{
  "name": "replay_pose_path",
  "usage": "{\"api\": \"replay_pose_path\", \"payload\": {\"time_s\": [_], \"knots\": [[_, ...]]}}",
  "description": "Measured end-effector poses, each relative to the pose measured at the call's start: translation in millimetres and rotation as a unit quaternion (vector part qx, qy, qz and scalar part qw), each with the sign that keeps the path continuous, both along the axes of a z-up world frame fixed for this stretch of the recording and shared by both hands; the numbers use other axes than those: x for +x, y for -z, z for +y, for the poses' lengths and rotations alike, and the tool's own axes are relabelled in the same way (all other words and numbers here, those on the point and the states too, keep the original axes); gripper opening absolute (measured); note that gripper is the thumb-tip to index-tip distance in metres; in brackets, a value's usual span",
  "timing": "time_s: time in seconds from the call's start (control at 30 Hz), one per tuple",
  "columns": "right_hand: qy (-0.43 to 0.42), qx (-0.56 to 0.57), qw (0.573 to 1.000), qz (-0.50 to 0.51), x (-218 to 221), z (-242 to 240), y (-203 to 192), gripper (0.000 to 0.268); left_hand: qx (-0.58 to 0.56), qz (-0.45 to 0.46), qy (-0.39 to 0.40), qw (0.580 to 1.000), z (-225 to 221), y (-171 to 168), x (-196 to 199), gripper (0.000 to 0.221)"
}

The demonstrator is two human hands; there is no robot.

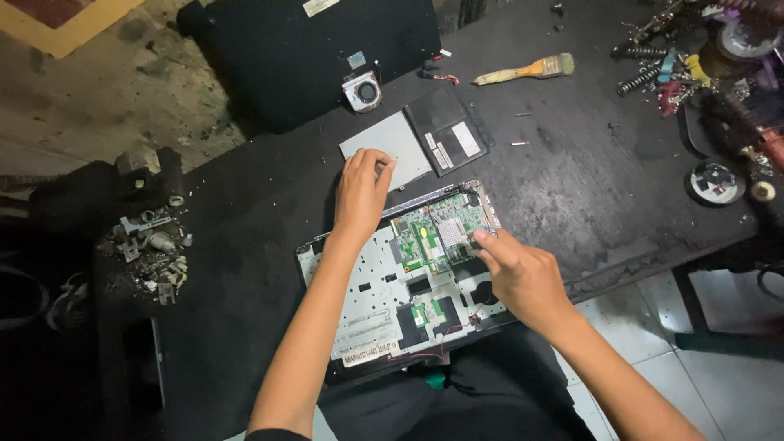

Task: Disassembling a laptop by removing screws and internal components using a screwdriver on a repair bench.

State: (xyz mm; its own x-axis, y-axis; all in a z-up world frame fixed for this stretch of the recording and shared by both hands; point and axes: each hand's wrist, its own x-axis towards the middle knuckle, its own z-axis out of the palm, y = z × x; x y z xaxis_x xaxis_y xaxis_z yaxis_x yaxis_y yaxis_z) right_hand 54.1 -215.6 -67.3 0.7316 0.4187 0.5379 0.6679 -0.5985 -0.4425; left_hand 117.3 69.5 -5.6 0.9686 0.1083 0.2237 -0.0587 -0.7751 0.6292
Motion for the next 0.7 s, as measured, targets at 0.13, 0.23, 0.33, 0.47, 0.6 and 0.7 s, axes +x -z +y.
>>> {"api": "replay_pose_path", "payload": {"time_s": [0.13,0.23,0.33,0.47,0.6,0.7], "knots": [[-0.002,-0.002,1.0,0.001,-0.1,0.6,-5.7,0.052,-0.155,0.005,-0.009,0.988,-11.9,-18.2,-35.0,0.014],[0.004,0.001,1.0,-0.018,-0.6,3.0,-14.3,0.053,-0.319,0.012,0.015,0.948,-26.0,-30.3,-68.9,0.009],[-0.004,0.004,1.0,0.002,-1.5,9.6,-42.9,0.059,-0.403,-0.014,0.029,0.914,-40.4,-33.2,-100.0,0.008],[0.007,0.087,0.996,0.034,-5.7,14.1,-58.0,0.058,-0.537,0.022,0.005,0.843,-59.7,-29.6,-141.7,0.014],[0.115,0.063,0.985,-0.109,-34.9,-7.7,-57.7,0.033,-0.722,0.051,-0.032,0.69,-83.7,-26.0,-174.5,0.027],[0.018,0.344,0.938,0.034,-79.4,38.3,-152.7,0.073,-0.808,0.05,-0.014,0.587,-105.5,-20.0,-191.5,0.034]]}}
